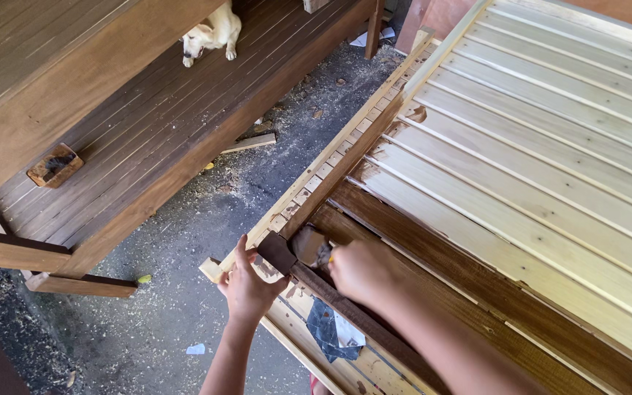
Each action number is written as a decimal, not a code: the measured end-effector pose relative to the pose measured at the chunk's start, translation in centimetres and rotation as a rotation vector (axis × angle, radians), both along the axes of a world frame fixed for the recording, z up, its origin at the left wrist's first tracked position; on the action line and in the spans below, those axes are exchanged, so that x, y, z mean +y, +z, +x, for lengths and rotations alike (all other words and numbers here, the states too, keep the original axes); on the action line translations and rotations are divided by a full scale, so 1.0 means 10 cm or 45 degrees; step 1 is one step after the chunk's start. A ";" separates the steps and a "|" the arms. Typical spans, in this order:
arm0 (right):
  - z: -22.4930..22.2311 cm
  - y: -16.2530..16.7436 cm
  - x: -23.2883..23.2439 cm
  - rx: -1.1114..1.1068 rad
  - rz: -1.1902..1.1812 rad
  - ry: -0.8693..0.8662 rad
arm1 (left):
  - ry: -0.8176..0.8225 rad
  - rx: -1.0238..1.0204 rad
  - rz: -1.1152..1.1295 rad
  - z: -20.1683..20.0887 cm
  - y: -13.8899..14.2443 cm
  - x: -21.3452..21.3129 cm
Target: The person applies brown wood stain to a slatted wooden panel using a paintbrush, brushing along the slats and edges. They periodically dip the brush into the stain can resting on the panel and continue coating the remaining unstained sections.
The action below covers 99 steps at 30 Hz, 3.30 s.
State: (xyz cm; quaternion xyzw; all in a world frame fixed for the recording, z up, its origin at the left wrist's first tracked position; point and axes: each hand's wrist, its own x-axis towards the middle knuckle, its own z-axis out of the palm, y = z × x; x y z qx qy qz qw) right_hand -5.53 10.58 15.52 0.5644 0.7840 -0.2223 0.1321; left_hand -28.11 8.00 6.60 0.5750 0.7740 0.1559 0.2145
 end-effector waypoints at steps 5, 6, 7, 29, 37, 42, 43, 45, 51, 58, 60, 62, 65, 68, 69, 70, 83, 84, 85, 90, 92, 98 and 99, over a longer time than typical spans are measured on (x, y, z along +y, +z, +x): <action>0.07 -0.06 0.09 -0.076 0.015 -0.053 | -0.087 0.246 -0.388 0.10 0.41 0.13; 0.08 -0.11 0.08 -0.016 0.045 -0.024 | -0.104 0.249 -0.357 0.12 0.46 0.15; 0.11 -0.15 0.08 0.045 0.074 0.003 | -0.123 0.252 -0.326 0.13 0.48 0.17; 0.17 -0.53 0.05 0.169 0.284 0.131 | -0.293 -0.233 0.492 0.06 0.15 0.10; -0.11 -0.57 -0.47 0.267 0.398 -0.417 | -0.129 -0.119 0.277 0.08 0.30 0.11; -0.05 -0.50 -0.26 0.281 0.362 -0.264 | -0.173 -0.058 0.304 0.08 0.29 0.12; -0.06 -0.48 -0.24 0.354 0.418 -0.299 | -0.180 -0.045 0.327 0.08 0.28 0.13; -0.09 -0.44 -0.26 0.249 0.377 -0.368 | -0.173 -0.051 0.346 0.09 0.28 0.13; 0.11 -0.31 -0.37 0.289 0.187 -0.603 | -0.143 -0.065 0.268 0.08 0.29 0.12; 0.24 -0.37 -0.21 0.926 -0.466 -0.780 | -0.213 -0.018 0.216 0.04 0.22 0.12; 0.36 -0.28 -0.29 0.775 -0.495 -0.702 | -0.254 -0.029 0.239 0.02 0.20 0.13; 0.56 -0.12 -0.43 0.547 -0.506 -0.622 | -0.323 -0.041 0.280 -0.01 0.20 0.13; 0.90 0.08 -0.56 0.370 -0.194 -0.499 | -0.364 0.024 0.107 -0.04 0.23 0.14; 0.85 0.03 -0.58 0.455 -0.010 -0.373 | -0.342 -0.006 0.008 -0.03 0.28 0.14; 0.74 -0.05 -0.58 0.503 0.011 -0.333 | -0.329 0.030 -0.071 -0.02 0.30 0.14; 0.60 -0.15 -0.59 0.554 0.115 -0.289 | -0.315 0.065 -0.148 -0.02 0.32 0.15; 1.05 -0.48 -0.85 0.369 0.419 -0.282 | -0.450 0.079 0.034 0.04 0.50 0.13; 0.83 -0.53 -0.73 0.398 0.408 -0.286 | -0.462 0.116 0.061 0.05 0.53 0.15; 0.56 -0.57 -0.57 0.425 0.484 -0.253 | -0.473 0.154 0.085 0.06 0.56 0.18; 0.25 -0.50 -0.28 0.286 0.462 -0.196 | -0.480 0.110 0.350 0.15 0.66 0.22; 0.54 -0.36 -0.47 0.234 0.333 -0.290 | -0.514 0.073 0.464 0.15 0.67 0.18; 1.39 -0.09 -0.93 0.094 0.495 -0.282 | -0.455 -0.052 0.463 0.24 0.64 0.10; 1.31 -0.17 -0.88 0.107 0.564 -0.262 | -0.455 -0.067 0.484 0.25 0.65 0.08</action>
